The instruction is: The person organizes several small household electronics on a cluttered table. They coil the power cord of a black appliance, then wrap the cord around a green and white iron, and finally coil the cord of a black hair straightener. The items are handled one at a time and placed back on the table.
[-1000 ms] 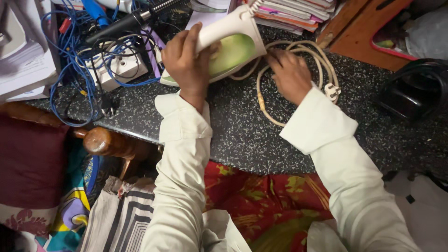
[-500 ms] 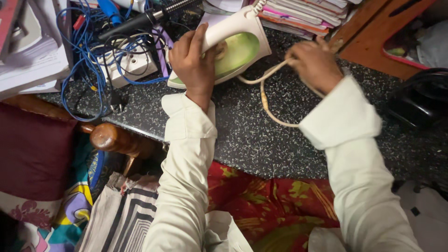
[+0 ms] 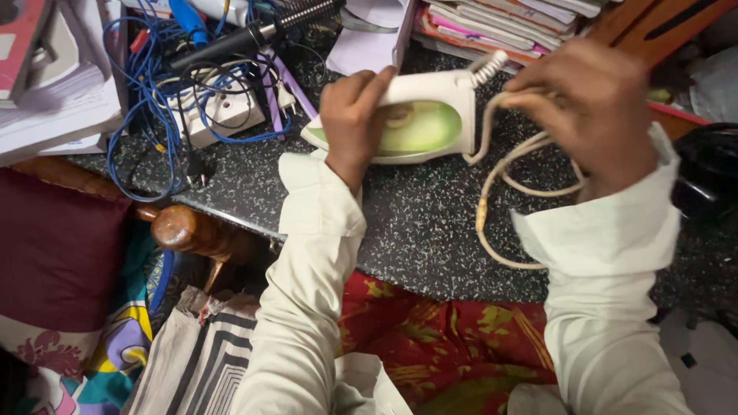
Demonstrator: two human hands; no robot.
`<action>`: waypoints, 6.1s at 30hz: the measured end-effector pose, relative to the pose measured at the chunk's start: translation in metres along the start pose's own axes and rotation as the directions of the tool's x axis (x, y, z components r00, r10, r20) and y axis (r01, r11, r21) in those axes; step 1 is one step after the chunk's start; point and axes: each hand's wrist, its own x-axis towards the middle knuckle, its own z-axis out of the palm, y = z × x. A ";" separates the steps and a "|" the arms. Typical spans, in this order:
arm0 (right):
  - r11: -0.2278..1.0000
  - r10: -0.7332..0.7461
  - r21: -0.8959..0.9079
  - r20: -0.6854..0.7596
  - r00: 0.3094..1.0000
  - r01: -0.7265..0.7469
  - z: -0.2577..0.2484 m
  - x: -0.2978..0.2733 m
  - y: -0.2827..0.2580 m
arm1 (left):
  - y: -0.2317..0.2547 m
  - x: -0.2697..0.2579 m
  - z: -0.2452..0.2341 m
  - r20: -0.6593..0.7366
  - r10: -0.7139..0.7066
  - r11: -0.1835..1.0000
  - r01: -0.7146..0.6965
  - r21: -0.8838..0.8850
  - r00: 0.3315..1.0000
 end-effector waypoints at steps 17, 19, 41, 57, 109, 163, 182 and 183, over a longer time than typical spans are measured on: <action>0.425 0.507 0.764 0.245 0.826 -0.486 0.155 -0.057 0.134 | 0.015 0.001 -0.005 0.114 -0.213 0.886 0.241 -0.397 0.970; 0.481 0.425 0.763 0.228 0.876 -0.432 0.181 -0.071 0.146 | 0.010 0.002 -0.007 0.033 -0.230 0.896 0.225 -0.382 0.973; 0.951 0.271 0.034 0.382 0.883 -0.307 0.058 -0.067 -0.019 | 0.005 -0.006 0.002 -0.036 -0.187 0.981 0.185 -0.066 0.982; 0.991 0.124 0.055 0.022 0.992 -0.125 0.043 -0.053 0.036 | 0.005 -0.006 0.004 0.082 -0.034 0.982 0.048 -0.181 0.996; 0.767 0.548 0.016 0.503 0.668 -0.642 0.064 -0.119 -0.084 | 0.005 0.001 -0.006 -0.164 -0.383 0.909 0.340 -0.240 0.909; 0.645 0.137 0.692 0.313 0.940 -0.324 0.084 0.006 0.103 | 0.005 -0.004 -0.010 -0.009 -0.266 0.921 0.252 -0.296 0.964; -0.101 0.692 0.912 0.351 0.630 -0.397 0.191 -0.096 0.085 | 0.016 -0.001 -0.013 0.014 -0.275 0.902 0.263 -0.342 0.961; -0.341 0.715 0.871 0.485 0.503 -0.355 0.195 -0.103 0.090 | 0.018 -0.002 -0.013 -0.003 -0.306 0.883 0.282 -0.375 0.952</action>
